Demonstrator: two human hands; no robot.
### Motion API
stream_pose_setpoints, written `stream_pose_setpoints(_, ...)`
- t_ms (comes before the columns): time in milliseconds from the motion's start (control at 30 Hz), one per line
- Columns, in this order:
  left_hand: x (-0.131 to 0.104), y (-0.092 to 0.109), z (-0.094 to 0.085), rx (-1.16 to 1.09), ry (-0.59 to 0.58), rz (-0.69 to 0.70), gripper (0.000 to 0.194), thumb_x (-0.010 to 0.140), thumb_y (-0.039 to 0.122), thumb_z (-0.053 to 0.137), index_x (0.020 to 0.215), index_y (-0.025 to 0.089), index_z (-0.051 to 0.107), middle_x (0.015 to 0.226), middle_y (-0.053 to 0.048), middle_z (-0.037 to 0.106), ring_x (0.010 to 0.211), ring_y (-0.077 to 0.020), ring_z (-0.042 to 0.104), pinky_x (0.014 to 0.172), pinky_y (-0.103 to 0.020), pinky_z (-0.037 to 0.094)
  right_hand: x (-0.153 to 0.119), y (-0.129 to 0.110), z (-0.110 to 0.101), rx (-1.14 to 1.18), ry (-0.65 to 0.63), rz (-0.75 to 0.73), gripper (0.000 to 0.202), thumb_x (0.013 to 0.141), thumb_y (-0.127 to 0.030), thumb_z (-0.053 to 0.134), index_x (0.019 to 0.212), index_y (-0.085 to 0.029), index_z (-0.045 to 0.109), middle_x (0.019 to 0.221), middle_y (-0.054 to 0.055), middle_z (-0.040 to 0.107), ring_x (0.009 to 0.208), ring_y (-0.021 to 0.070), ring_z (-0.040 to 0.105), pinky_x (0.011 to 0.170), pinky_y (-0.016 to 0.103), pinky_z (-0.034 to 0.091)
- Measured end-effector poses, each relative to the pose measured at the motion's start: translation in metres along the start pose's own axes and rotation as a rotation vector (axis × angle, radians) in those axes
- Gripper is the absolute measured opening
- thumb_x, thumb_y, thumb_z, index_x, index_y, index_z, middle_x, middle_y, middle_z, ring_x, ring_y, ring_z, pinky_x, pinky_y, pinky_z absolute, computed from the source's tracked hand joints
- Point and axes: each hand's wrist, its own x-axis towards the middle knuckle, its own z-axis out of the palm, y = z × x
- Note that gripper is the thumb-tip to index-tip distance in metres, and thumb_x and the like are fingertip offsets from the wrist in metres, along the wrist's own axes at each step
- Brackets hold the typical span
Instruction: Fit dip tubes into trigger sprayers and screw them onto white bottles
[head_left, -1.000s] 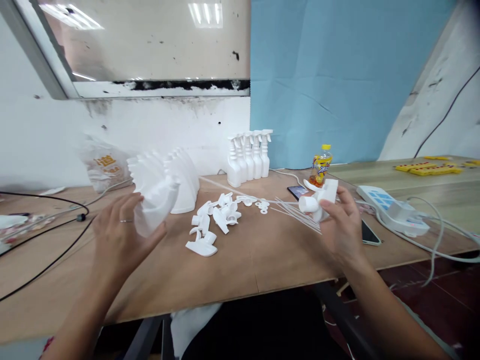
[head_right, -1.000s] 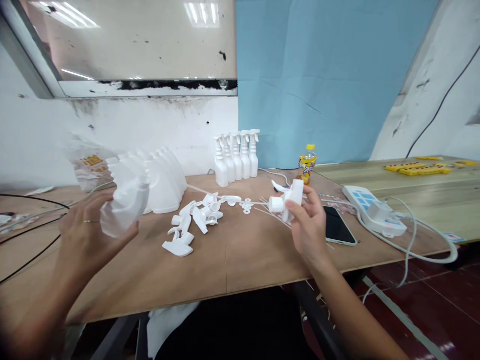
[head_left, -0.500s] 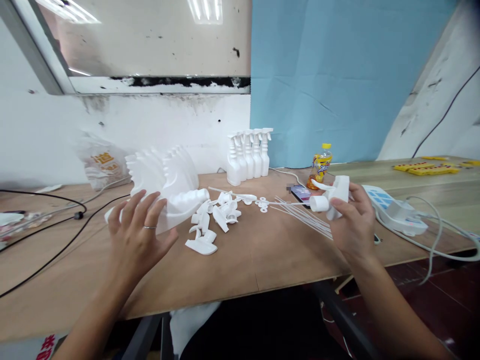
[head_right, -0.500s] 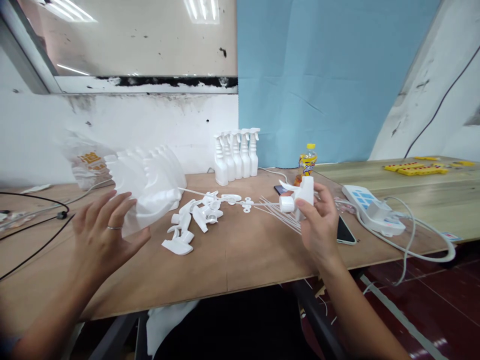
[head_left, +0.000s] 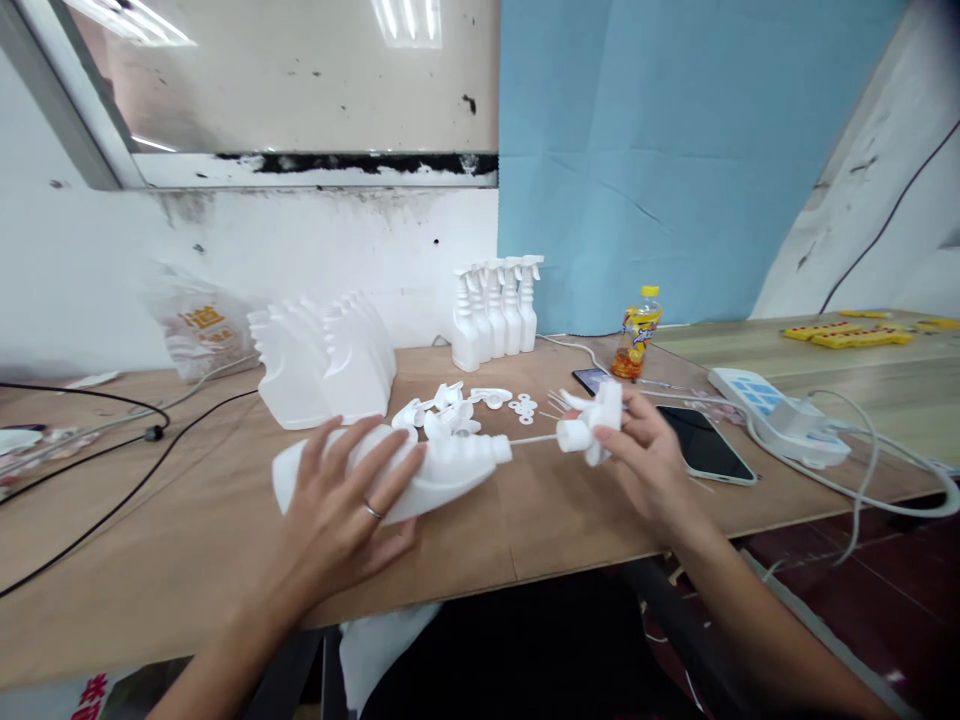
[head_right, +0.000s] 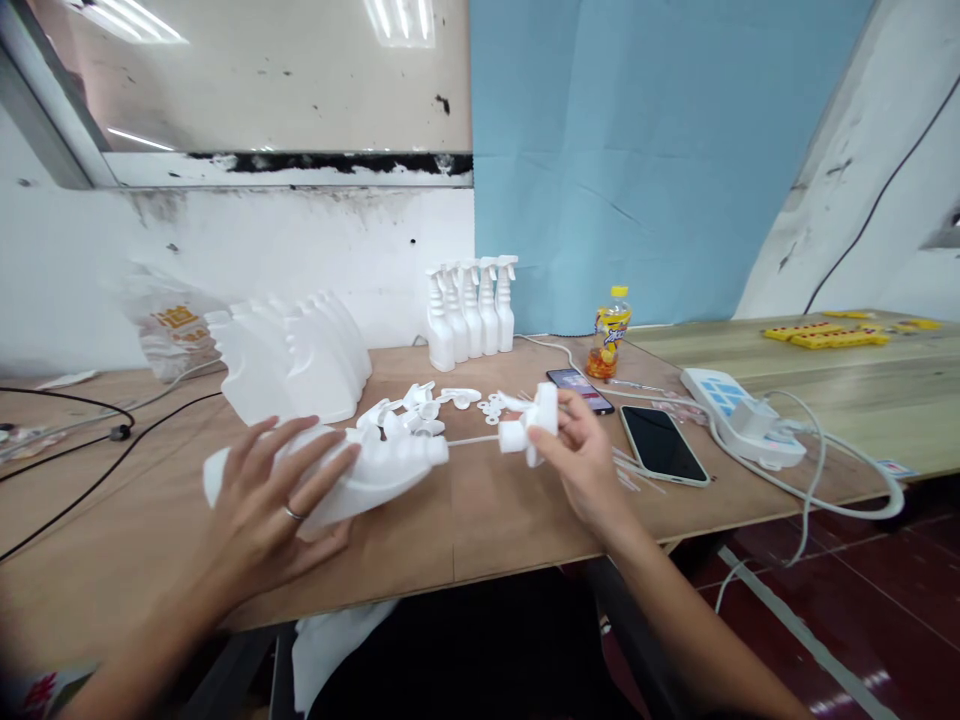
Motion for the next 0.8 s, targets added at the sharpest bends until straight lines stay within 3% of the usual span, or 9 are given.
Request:
stream_pose_setpoints(133,0.011,0.030,0.011,-0.095,-0.068,-0.024,0.066,0.082,0.029,0.066,0.145,0.020,0.045,0.136,-0.014,0.060,0.132,-0.0410,0.046,0.108,-0.061,0.035,-0.009,0.015,0.016,-0.026,-0.219,0.055,0.034,0.088,-0.040,0.066,0.112,-0.026,0.045,0.106,0.007,0.074,0.092,0.0234,0.071,0.080,0.035,0.055)
stream_pose_setpoints(300,0.003,0.033,0.024,-0.142,-0.094,-0.015,0.065,0.083,0.026,0.064,0.145,0.019,0.045,0.136,-0.014,0.061,0.130,-0.0404,0.048,0.108,-0.061,0.035,-0.016,0.022,0.027,-0.053,-0.338,0.128,0.044,0.085,-0.039,0.069,0.116,-0.025,0.041,0.115,0.009,0.069,0.095,0.0206,0.070,0.084,0.034,0.055)
stream_pose_setpoints(367,0.000,0.031,0.025,-0.140,-0.086,-0.007,0.065,0.083,0.026,0.064,0.144,0.018,0.045,0.135,-0.014,0.061,0.130,-0.0407,0.048,0.107,-0.062,0.035,-0.018,0.022,0.028,-0.097,-0.357,0.140,0.055,0.079,-0.037,0.077,0.119,-0.025,0.041,0.115,0.008,0.068,0.097,0.0201,0.069,0.082,0.031,0.054)
stream_pose_setpoints(500,0.000,0.031,0.023,-0.167,-0.058,-0.005,0.065,0.082,0.024,0.065,0.143,0.019,0.045,0.133,-0.014,0.062,0.129,-0.0394,0.049,0.108,-0.061,0.035,-0.022,0.024,0.030,-0.129,-0.331,0.161,0.046,0.089,-0.047,0.066,0.118,-0.023,0.039,0.075,-0.002,0.065,0.056,0.0141,0.060,0.060,0.028,0.051)
stream_pose_setpoints(567,0.000,0.032,0.023,-0.175,-0.057,-0.012,0.064,0.082,0.024,0.065,0.143,0.018,0.045,0.133,-0.014,0.062,0.129,-0.0391,0.049,0.108,-0.061,0.035,-0.022,0.026,0.030,-0.154,-0.328,0.125,0.048,0.090,-0.048,0.064,0.121,-0.023,0.038,0.081,0.000,0.067,0.063,0.0158,0.063,0.065,0.029,0.053)
stream_pose_setpoints(667,-0.001,0.033,0.024,-0.195,-0.051,-0.020,0.064,0.082,0.024,0.066,0.142,0.017,0.046,0.134,-0.015,0.062,0.130,-0.0389,0.048,0.109,-0.061,0.035,-0.023,0.028,0.029,-0.194,-0.325,0.070,0.056,0.085,-0.044,0.073,0.125,-0.024,0.038,0.109,0.008,0.067,0.090,0.0203,0.067,0.080,0.032,0.054)
stream_pose_setpoints(800,-0.002,0.033,0.025,-0.218,-0.022,-0.025,0.062,0.081,0.024,0.067,0.140,0.017,0.048,0.133,-0.015,0.062,0.128,-0.0387,0.050,0.107,-0.062,0.036,-0.024,0.028,0.028,-0.205,-0.315,0.058,0.048,0.088,-0.045,0.069,0.121,-0.024,0.039,0.106,0.008,0.067,0.085,0.0203,0.067,0.077,0.033,0.055)
